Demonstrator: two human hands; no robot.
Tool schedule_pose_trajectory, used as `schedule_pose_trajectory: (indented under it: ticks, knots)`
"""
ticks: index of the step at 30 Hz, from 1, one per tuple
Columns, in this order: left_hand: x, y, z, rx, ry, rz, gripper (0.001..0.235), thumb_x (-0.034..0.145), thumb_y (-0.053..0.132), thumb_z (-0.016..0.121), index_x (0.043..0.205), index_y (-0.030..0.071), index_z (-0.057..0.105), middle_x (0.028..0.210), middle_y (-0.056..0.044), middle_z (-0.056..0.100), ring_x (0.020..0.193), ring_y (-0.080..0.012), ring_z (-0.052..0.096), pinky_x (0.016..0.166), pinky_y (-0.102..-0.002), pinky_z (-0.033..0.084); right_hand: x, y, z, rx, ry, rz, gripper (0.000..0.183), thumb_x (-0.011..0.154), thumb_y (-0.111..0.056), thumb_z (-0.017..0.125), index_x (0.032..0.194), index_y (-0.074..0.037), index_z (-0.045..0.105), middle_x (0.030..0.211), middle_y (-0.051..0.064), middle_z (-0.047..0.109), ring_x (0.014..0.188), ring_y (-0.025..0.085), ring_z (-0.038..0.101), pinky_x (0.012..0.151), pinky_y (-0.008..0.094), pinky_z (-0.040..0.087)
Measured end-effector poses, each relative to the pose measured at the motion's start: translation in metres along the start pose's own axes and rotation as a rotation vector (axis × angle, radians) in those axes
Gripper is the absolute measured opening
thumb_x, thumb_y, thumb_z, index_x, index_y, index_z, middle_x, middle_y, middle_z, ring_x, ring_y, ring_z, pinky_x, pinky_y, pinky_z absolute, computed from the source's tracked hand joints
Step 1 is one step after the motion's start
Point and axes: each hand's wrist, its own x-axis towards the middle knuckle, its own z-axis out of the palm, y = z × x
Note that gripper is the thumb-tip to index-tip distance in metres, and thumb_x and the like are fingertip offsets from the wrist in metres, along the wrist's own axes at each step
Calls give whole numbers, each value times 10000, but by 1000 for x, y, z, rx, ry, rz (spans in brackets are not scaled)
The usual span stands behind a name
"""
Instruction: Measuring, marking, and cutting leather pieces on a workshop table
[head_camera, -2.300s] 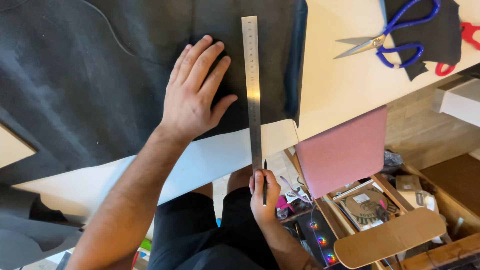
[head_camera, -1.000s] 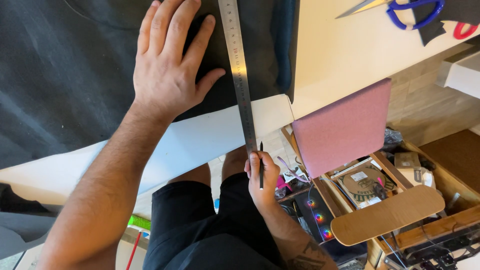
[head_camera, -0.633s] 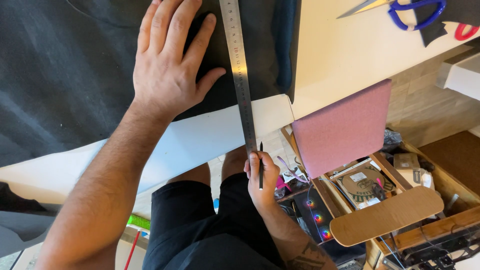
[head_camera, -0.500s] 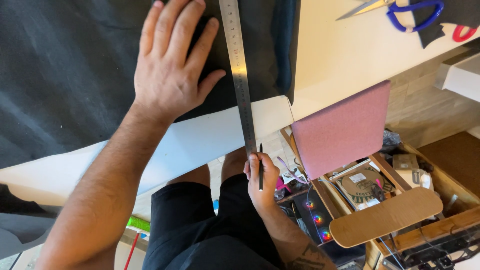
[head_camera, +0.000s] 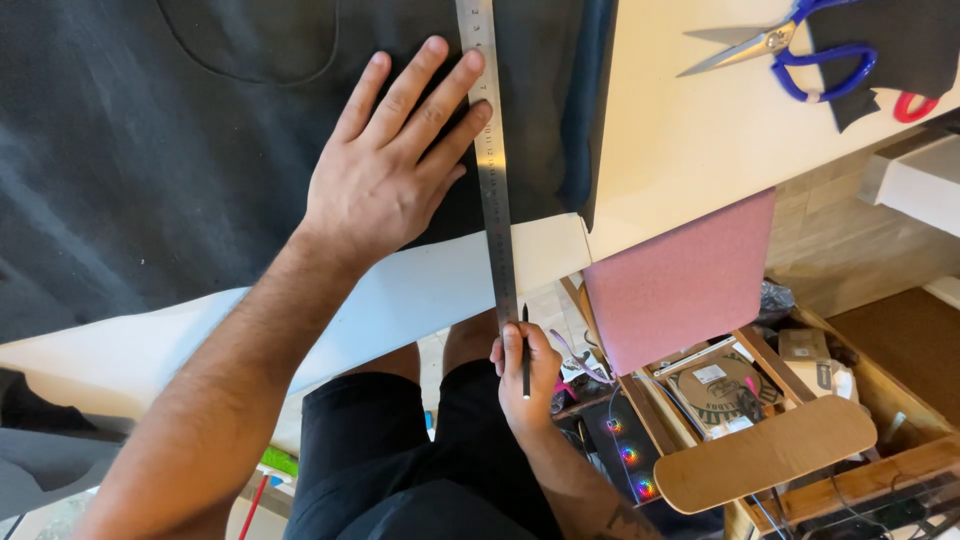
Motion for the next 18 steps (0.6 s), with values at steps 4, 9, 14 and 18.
schedule_pose_trajectory:
  ticks: [4, 9, 14, 18]
  knots:
    - [-1, -1, 0, 5, -41, -6, 470, 1178, 288, 765, 1590, 94, 650, 1691, -135, 336, 1558, -345, 269, 1274, -524, 246, 0, -1, 1, 18, -10, -3, 279, 1063, -212, 520, 856, -40, 594, 592, 40, 584, 479, 121, 516, 444, 256, 399]
    - [0, -2, -1, 4, -48, -10, 523, 1109, 275, 816, 1576, 99, 661, 1694, -126, 336, 1561, -337, 270, 1278, -525, 249, 1, -5, 3, 7, -1, 25, 269, 1058, -196, 518, 855, -36, 596, 586, 43, 588, 476, 119, 512, 447, 259, 400]
    - [1, -2, -3, -9, -38, -19, 505, 1113, 263, 797, 1568, 95, 657, 1683, -127, 348, 1551, -340, 296, 1272, -527, 264, 2, -6, 3, 15, -8, 9, 260, 1058, -188, 521, 861, -34, 592, 588, 46, 589, 469, 119, 506, 452, 265, 400]
    - [2, -2, -4, -28, -42, -25, 504, 1121, 251, 755, 1579, 75, 639, 1673, -142, 362, 1543, -347, 309, 1267, -526, 257, 0, -11, 0, 9, -8, 46, 265, 1051, -212, 522, 883, -29, 613, 596, 50, 607, 465, 129, 512, 463, 264, 416]
